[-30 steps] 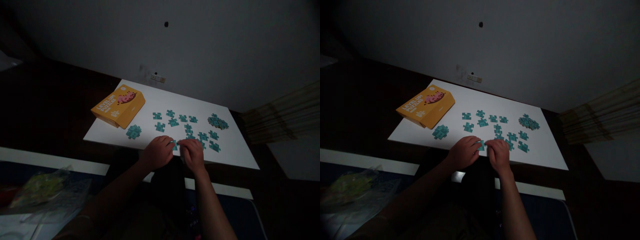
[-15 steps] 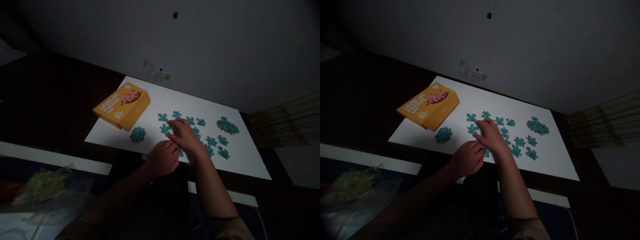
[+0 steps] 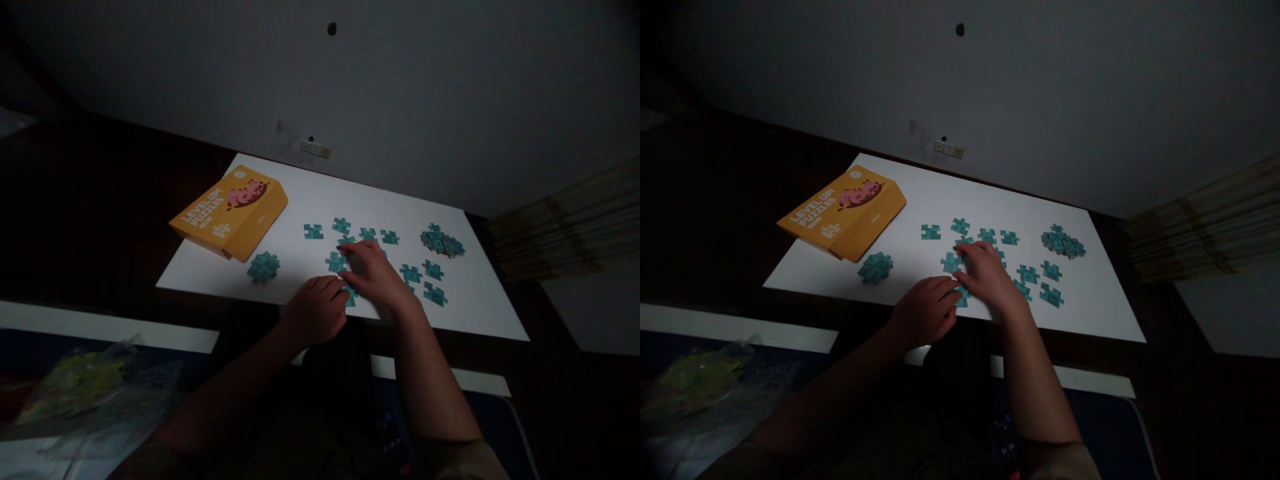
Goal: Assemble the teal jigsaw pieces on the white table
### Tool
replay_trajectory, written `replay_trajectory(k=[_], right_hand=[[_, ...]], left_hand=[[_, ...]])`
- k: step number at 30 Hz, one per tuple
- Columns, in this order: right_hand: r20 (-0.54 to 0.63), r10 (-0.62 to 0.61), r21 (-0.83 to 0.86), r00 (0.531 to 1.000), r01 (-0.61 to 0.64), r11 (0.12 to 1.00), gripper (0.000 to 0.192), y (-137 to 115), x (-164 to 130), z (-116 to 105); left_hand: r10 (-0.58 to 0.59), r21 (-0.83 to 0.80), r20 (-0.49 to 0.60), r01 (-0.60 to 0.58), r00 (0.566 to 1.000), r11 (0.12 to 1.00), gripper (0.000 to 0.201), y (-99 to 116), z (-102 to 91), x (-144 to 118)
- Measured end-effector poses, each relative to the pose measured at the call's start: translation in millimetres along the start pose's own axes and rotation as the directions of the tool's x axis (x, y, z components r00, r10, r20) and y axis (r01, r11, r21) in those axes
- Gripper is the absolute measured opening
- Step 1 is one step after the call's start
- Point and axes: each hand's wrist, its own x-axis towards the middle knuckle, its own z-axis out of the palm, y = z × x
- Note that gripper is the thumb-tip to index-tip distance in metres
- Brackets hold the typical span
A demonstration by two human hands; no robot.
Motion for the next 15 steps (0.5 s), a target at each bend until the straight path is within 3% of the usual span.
replay_trajectory(k=[7,15], right_hand=[[-0.051,0.036,0.003,0.998,-0.036,0.999,0.051,4.2,-19.3,-1.0],[-0.144,0.043,0.068,0.989,-0.034,0.997,0.051,14.6,-34.4,19.4]], left_hand=[[0.011,0.046,0.003,-0.011,1.0,0.999,0.036,-2.6,2.3,0.1],[0.013,0.092,-0.061,-0.008,0.998,0.996,0.039,-2.5,2.3,-1.0]])
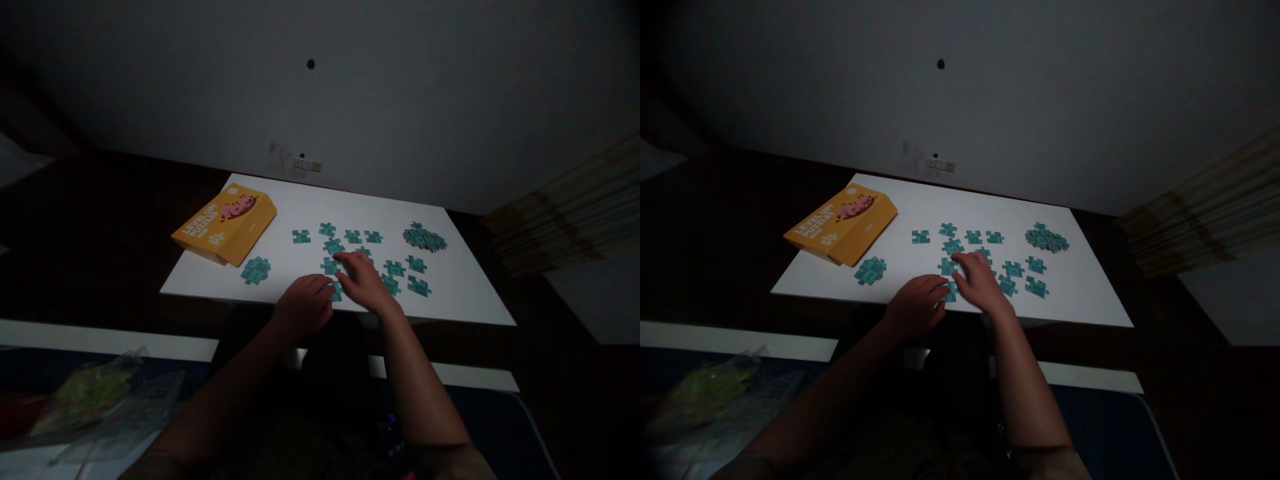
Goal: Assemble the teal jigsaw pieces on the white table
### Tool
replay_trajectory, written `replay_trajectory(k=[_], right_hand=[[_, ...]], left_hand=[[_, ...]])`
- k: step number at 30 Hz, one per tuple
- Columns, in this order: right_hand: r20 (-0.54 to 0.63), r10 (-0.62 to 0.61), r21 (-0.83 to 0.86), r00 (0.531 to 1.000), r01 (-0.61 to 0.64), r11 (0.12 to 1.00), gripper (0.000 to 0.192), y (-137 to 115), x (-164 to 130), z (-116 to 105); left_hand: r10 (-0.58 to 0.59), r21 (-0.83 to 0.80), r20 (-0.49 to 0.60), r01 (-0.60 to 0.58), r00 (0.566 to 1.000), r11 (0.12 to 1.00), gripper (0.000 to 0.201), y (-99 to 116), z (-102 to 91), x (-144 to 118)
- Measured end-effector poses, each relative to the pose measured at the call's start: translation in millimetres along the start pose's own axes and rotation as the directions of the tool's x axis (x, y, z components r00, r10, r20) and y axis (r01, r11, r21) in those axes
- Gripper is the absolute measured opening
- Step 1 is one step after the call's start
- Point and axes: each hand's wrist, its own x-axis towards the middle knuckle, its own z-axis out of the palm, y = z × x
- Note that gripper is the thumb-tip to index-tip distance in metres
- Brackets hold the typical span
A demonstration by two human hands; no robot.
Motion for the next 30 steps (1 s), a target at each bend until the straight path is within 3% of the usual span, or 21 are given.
replay_trajectory(k=[7,12,20,30], right_hand=[[-0.039,-0.034,-0.055,0.999,0.032,0.998,0.057,0.9,-3.2,3.0],[-0.043,-0.047,-0.074,0.998,0.044,0.996,0.058,1.3,-5.7,2.9],[-0.092,-0.02,-0.145,0.996,0.007,0.989,0.048,-2.8,-5.9,5.3],[-0.103,-0.01,-0.193,0.995,-0.01,0.981,0.032,-5.8,-7.8,7.0]], left_hand=[[0.007,0.012,-0.003,-0.007,1.0,1.0,0.035,-3.3,2.9,1.3],[0.01,-0.024,-0.01,-0.011,1.0,1.0,0.031,-13.0,-6.3,-4.1],[-0.027,-0.031,-0.027,0.026,0.999,0.999,0.027,-39.3,-31.3,-14.8],[-0.05,-0.089,-0.026,0.047,0.998,0.995,0.018,-43.5,-34.6,-10.5]])
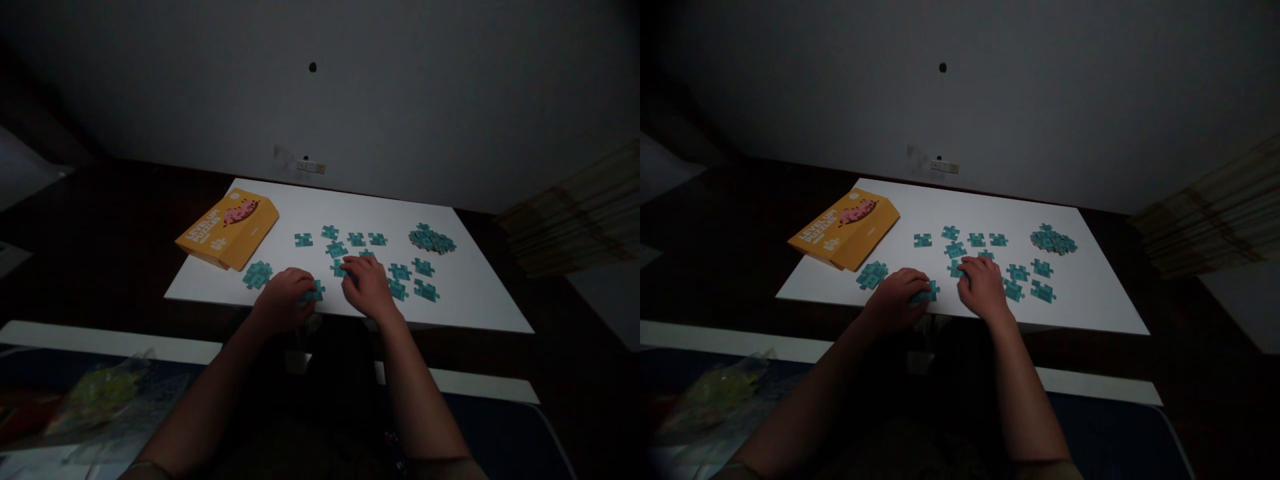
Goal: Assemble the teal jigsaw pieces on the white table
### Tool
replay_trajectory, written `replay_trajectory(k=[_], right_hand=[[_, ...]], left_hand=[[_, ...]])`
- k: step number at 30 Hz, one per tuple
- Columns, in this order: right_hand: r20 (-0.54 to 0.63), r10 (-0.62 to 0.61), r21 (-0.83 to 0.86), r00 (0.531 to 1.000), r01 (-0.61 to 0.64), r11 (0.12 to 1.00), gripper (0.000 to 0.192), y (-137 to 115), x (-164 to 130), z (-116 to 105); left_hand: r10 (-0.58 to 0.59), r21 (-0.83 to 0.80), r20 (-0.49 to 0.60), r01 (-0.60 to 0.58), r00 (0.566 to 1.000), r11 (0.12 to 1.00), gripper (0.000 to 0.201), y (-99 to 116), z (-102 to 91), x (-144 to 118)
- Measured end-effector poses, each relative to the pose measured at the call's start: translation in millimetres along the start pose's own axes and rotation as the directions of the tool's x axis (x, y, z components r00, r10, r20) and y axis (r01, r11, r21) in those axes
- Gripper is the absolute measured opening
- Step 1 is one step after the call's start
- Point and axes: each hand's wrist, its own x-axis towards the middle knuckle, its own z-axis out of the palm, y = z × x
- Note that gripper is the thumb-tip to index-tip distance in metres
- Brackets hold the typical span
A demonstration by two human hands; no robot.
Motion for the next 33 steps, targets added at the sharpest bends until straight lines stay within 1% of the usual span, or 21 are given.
replay_trajectory(k=[4,9,13,21,27,29,30,31,33], right_hand=[[-0.026,-0.002,0.025,1.0,0.002,1.0,0.027,1.7,0.8,-1.1],[-0.056,0.011,0.038,0.998,-0.009,0.999,0.026,3.4,0.6,-1.3],[-0.068,0.003,0.022,0.998,-0.002,1.0,0.023,3.1,0.1,-0.7],[-0.048,0.009,0.032,0.999,-0.007,0.999,0.022,2.4,8.2,-2.5],[-0.117,-0.012,0.041,0.993,0.017,0.999,0.021,0.0,7.7,-6.2],[-0.127,-0.022,0.049,0.992,0.028,0.998,0.022,-5.1,14.7,-6.3],[-0.114,-0.034,0.054,0.993,0.041,0.998,0.024,-8.7,21.9,-4.8],[-0.089,-0.054,0.062,0.995,0.06,0.996,0.027,-12.6,31.8,-1.8],[0.002,-0.115,0.074,0.993,0.114,0.991,0.036,-20.7,58.8,8.9]], left_hand=[[-0.018,0.011,0.005,0.018,1.0,1.0,0.021,2.3,1.7,-0.3],[-0.053,0.036,0.039,0.052,0.998,0.998,0.026,6.2,0.7,-0.9],[-0.07,0.044,0.055,0.067,0.996,0.997,0.024,8.3,-0.2,0.2],[-0.081,0.028,0.076,0.079,0.994,0.996,0.018,10.3,-0.8,3.7],[-0.106,0.005,0.083,0.106,0.991,0.994,0.019,10.2,1.0,2.3],[-0.114,0.0,0.088,0.114,0.99,0.993,0.02,9.4,1.6,2.6],[-0.116,0.001,0.094,0.116,0.989,0.993,0.02,8.8,1.8,3.0],[-0.114,0.003,0.101,0.115,0.988,0.993,0.021,8.3,2.1,3.6],[-0.108,0.006,0.103,0.108,0.989,0.994,0.023,6.9,2.8,4.6]])
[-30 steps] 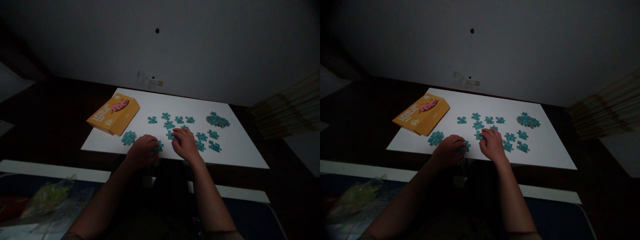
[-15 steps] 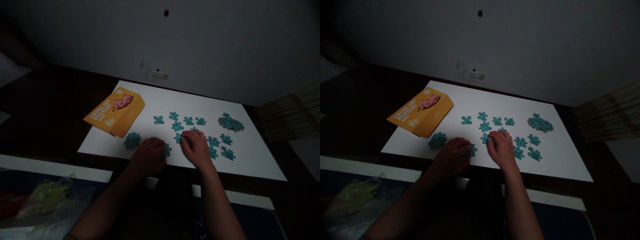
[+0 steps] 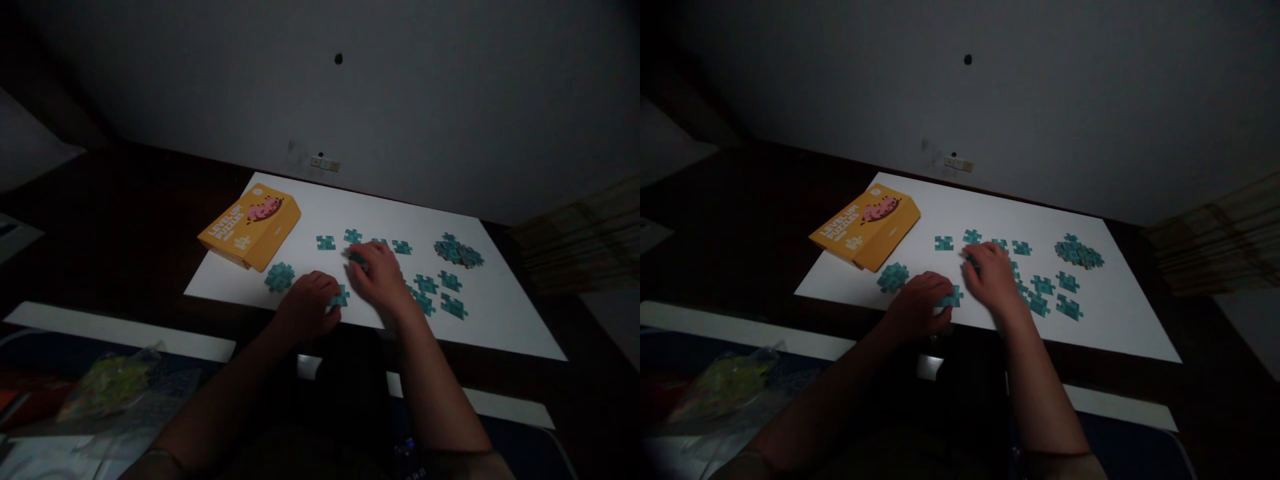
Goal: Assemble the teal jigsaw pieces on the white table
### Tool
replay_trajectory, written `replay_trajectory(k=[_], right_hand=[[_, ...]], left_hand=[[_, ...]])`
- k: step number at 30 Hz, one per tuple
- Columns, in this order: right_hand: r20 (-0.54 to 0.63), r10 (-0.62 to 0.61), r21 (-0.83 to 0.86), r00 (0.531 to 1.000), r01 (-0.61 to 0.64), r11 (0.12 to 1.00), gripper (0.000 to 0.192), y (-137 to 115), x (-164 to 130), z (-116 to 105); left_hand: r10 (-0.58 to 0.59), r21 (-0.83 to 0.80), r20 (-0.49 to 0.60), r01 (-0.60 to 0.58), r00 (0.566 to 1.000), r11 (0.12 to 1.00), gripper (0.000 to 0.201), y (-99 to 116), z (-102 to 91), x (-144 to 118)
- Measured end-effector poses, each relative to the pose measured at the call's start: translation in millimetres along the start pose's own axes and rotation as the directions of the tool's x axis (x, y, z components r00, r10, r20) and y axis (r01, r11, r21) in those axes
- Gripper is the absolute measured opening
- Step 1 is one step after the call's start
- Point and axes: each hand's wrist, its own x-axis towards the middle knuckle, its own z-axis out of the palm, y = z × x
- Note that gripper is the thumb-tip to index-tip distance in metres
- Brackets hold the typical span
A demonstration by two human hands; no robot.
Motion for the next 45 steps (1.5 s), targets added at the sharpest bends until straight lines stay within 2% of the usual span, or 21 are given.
replay_trajectory(k=[4,6,9,12,15,17,19,22,25,32,38,45], right_hand=[[0.199,-0.013,-0.015,0.98,0.016,1.0,0.057,0.8,61.7,32.5],[0.281,-0.009,-0.021,0.96,0.015,1.0,0.056,4.3,81.9,44.8],[0.297,-0.009,-0.043,0.955,0.023,0.999,0.05,7.4,90.3,49.4],[0.251,-0.018,-0.012,0.968,0.021,1.0,0.044,5.6,77.4,40.4],[0.128,-0.035,0.116,0.991,0.02,0.993,0.037,4.5,50.6,24.3],[0.008,0.017,0.217,1.0,-0.018,0.976,0.032,6.5,26.4,12.9],[-0.071,0.147,0.325,0.987,-0.117,0.939,0.031,9.6,-1.3,3.2],[0.003,0.292,0.41,0.956,-0.268,0.872,0.036,11.6,-40.2,-4.1],[0.04,0.295,0.368,0.955,-0.289,0.884,0.032,6.1,-61.8,-1.4],[0.018,0.25,0.309,0.968,-0.243,0.919,0.026,-12.8,-58.0,13.5],[0.003,0.183,0.283,0.983,-0.176,0.943,0.022,-14.7,-63.2,11.2],[0.013,0.178,0.277,0.984,-0.174,0.945,0.022,-14.9,-63.0,9.6]], left_hand=[[-0.001,-0.006,-0.047,0.001,0.999,1.0,0.026,-3.5,4.1,0.0],[-0.014,-0.008,-0.066,0.013,0.998,1.0,0.028,-5.2,6.7,-0.9],[-0.024,-0.007,-0.074,0.023,0.997,1.0,0.029,-6.7,8.6,-1.9],[-0.02,-0.007,-0.068,0.019,0.998,1.0,0.028,-6.3,6.8,-2.1],[-0.021,-0.01,-0.055,0.021,0.998,1.0,0.026,-4.8,3.0,-2.3],[-0.022,-0.014,-0.051,0.021,0.998,1.0,0.026,-4.0,0.8,-2.6],[-0.019,-0.021,-0.053,0.018,0.998,1.0,0.025,-3.7,-0.3,-2.9],[-0.009,-0.03,-0.062,0.007,0.998,1.0,0.025,-4.4,-0.3,-3.0],[0.008,-0.03,-0.068,-0.01,0.998,1.0,0.024,-5.4,0.0,-2.3],[0.002,-0.047,-0.063,-0.005,0.998,0.999,0.023,-4.1,-2.6,-2.7],[-0.005,-0.052,-0.047,0.002,0.999,0.999,0.022,-3.6,-3.5,-3.4],[0.007,-0.05,-0.051,-0.009,0.999,0.999,0.021,-4.3,-2.8,-3.0]])
